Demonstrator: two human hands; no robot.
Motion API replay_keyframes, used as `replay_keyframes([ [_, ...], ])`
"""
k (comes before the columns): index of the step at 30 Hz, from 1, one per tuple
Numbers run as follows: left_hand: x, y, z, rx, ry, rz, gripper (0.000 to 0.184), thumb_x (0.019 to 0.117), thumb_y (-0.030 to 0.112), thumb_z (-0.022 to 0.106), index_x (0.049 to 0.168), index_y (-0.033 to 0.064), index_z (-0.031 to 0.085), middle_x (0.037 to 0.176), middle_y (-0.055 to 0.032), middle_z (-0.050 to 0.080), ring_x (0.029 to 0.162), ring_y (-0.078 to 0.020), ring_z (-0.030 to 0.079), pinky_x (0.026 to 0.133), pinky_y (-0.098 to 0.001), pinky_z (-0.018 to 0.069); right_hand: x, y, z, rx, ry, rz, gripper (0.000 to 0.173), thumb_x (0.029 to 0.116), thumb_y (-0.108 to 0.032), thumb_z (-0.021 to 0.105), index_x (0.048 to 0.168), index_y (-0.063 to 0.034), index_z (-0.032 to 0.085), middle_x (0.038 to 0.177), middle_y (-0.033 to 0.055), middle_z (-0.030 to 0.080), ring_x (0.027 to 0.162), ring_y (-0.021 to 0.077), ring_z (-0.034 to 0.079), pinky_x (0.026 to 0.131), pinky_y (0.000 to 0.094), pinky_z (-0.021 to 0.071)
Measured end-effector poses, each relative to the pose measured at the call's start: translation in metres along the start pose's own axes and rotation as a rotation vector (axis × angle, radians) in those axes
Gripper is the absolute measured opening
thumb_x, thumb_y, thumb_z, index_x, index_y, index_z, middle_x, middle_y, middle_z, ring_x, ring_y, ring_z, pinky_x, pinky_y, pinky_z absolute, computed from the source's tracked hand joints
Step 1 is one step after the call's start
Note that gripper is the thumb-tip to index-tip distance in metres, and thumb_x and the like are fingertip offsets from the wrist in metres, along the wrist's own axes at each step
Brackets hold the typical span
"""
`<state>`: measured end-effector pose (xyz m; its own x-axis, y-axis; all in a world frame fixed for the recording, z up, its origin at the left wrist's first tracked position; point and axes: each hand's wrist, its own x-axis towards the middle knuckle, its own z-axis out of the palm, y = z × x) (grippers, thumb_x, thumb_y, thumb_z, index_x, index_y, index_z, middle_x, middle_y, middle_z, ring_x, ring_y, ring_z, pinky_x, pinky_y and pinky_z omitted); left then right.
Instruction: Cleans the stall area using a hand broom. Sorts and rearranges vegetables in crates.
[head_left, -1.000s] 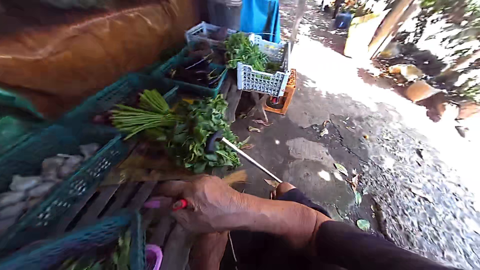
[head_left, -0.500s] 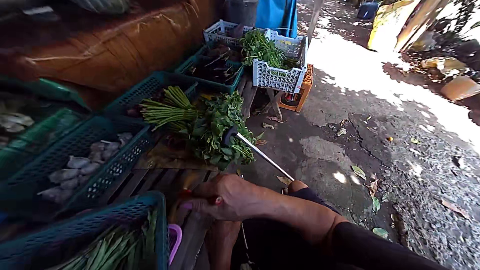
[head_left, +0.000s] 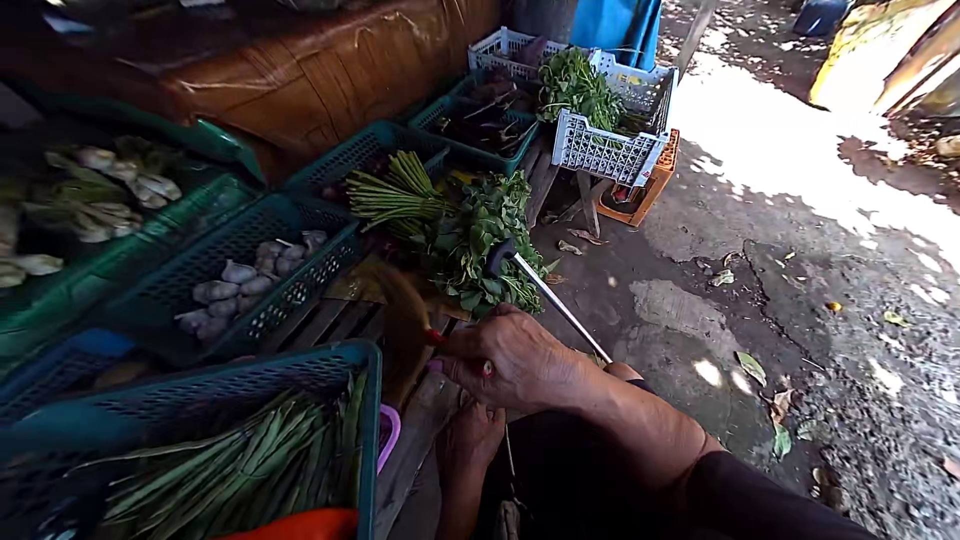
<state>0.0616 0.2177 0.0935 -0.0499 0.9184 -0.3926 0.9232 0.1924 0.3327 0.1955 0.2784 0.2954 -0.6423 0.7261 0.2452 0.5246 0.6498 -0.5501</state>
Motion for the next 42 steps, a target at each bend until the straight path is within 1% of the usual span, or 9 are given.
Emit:
replay_keyframes([
  [8, -0.007, -0.002, -0.004, 0.005, -0.005, -0.050, 0.046, 0.1006, 0.049, 0.058, 0.124, 0.0116, 0.072, 0.120, -0.0129, 0.073, 0.113, -0.0316, 0.069, 0.096, -0.0571, 0.0515, 0.010, 0.005, 0.024, -0.093, -0.562, 0.258, 0.038, 0.1053, -0.035, 0.051, 0.108, -0.0018, 0.068, 0.102, 0.0189, 0.070, 0.103, 0.0368, 0.067, 0.090, 0.0605, 0.0473],
  [15, 0.003, -0.002, -0.004, -0.036, -0.062, 0.031, 0.046, 0.1023, 0.049, 0.054, 0.135, 0.0192, 0.067, 0.129, -0.0077, 0.070, 0.121, -0.0287, 0.065, 0.101, -0.0574, 0.0497, 0.019, 0.029, 0.046, 0.091, 0.107, 0.090, 0.031, 0.1041, -0.030, 0.056, 0.104, -0.0064, 0.075, 0.082, 0.0075, 0.072, 0.076, 0.0213, 0.069, 0.077, 0.0454, 0.0547],
  [21, -0.004, -0.005, -0.014, -0.044, -0.083, 0.005, 0.045, 0.1030, 0.049, 0.049, 0.131, 0.0184, 0.068, 0.125, -0.0074, 0.071, 0.116, -0.0287, 0.067, 0.097, -0.0560, 0.0513, 0.011, 0.041, 0.053, 0.139, -0.431, 0.245, 0.036, 0.1051, -0.037, 0.051, 0.117, -0.0137, 0.075, 0.100, 0.0093, 0.074, 0.095, 0.0251, 0.069, 0.088, 0.0534, 0.0526],
  [25, 0.002, -0.006, -0.011, -0.051, -0.104, 0.015, 0.046, 0.1029, 0.049, 0.049, 0.132, 0.0182, 0.066, 0.130, -0.0061, 0.069, 0.118, -0.0272, 0.066, 0.097, -0.0562, 0.0516, -0.005, 0.002, -0.008, -0.197, 0.057, 0.007, 0.036, 0.1016, -0.040, 0.052, 0.084, -0.0168, 0.073, 0.065, -0.0016, 0.063, 0.065, 0.0155, 0.063, 0.069, 0.0424, 0.0512],
  [28, 0.007, -0.006, -0.006, -0.051, -0.105, 0.035, 0.046, 0.1028, 0.049, 0.049, 0.133, 0.0188, 0.066, 0.130, -0.0058, 0.069, 0.119, -0.0267, 0.066, 0.097, -0.0565, 0.0520, 0.006, 0.011, 0.010, -0.068, 0.267, -0.048, 0.034, 0.1045, -0.035, 0.053, 0.103, -0.0092, 0.075, 0.079, 0.0003, 0.070, 0.073, 0.0126, 0.065, 0.078, 0.0402, 0.0517],
  [31, 0.007, -0.009, 0.001, -0.080, -0.101, 0.070, 0.047, 0.1032, 0.048, 0.049, 0.135, 0.0173, 0.066, 0.131, -0.0061, 0.068, 0.121, -0.0254, 0.065, 0.102, -0.0528, 0.0507, 0.017, 0.050, 0.064, 0.063, 0.034, 0.119, 0.040, 0.1055, -0.040, 0.054, 0.127, -0.0100, 0.070, 0.096, 0.0063, 0.073, 0.082, 0.0194, 0.069, 0.079, 0.0469, 0.0575],
  [35, 0.002, -0.008, -0.010, -0.071, -0.107, 0.045, 0.045, 0.1037, 0.047, 0.049, 0.130, 0.0154, 0.067, 0.127, -0.0081, 0.069, 0.117, -0.0275, 0.066, 0.097, -0.0535, 0.0513, 0.013, 0.039, 0.047, -0.148, -0.478, 0.240, 0.042, 0.1056, -0.042, 0.048, 0.108, -0.0069, 0.070, 0.086, 0.0150, 0.070, 0.089, 0.0351, 0.069, 0.084, 0.0600, 0.0497],
  [38, 0.003, -0.009, -0.008, -0.051, -0.116, 0.050, 0.045, 0.1032, 0.047, 0.048, 0.129, 0.0159, 0.067, 0.128, -0.0076, 0.069, 0.118, -0.0278, 0.066, 0.097, -0.0549, 0.0515, -0.008, 0.006, -0.002, -0.218, -0.100, 0.030, 0.046, 0.1029, -0.047, 0.048, 0.079, -0.0147, 0.070, 0.064, 0.0019, 0.063, 0.067, 0.0201, 0.066, 0.073, 0.0485, 0.0521],
  [42, 0.009, -0.009, -0.004, -0.084, -0.126, 0.074, 0.047, 0.1040, 0.047, 0.048, 0.135, 0.0164, 0.065, 0.134, -0.0075, 0.067, 0.125, -0.0273, 0.063, 0.103, -0.0543, 0.0490, 0.000, 0.006, 0.000, 0.038, 0.243, -0.014, 0.037, 0.1044, -0.041, 0.053, 0.106, -0.0117, 0.076, 0.080, -0.0039, 0.070, 0.075, 0.0065, 0.064, 0.082, 0.0369, 0.0527],
])
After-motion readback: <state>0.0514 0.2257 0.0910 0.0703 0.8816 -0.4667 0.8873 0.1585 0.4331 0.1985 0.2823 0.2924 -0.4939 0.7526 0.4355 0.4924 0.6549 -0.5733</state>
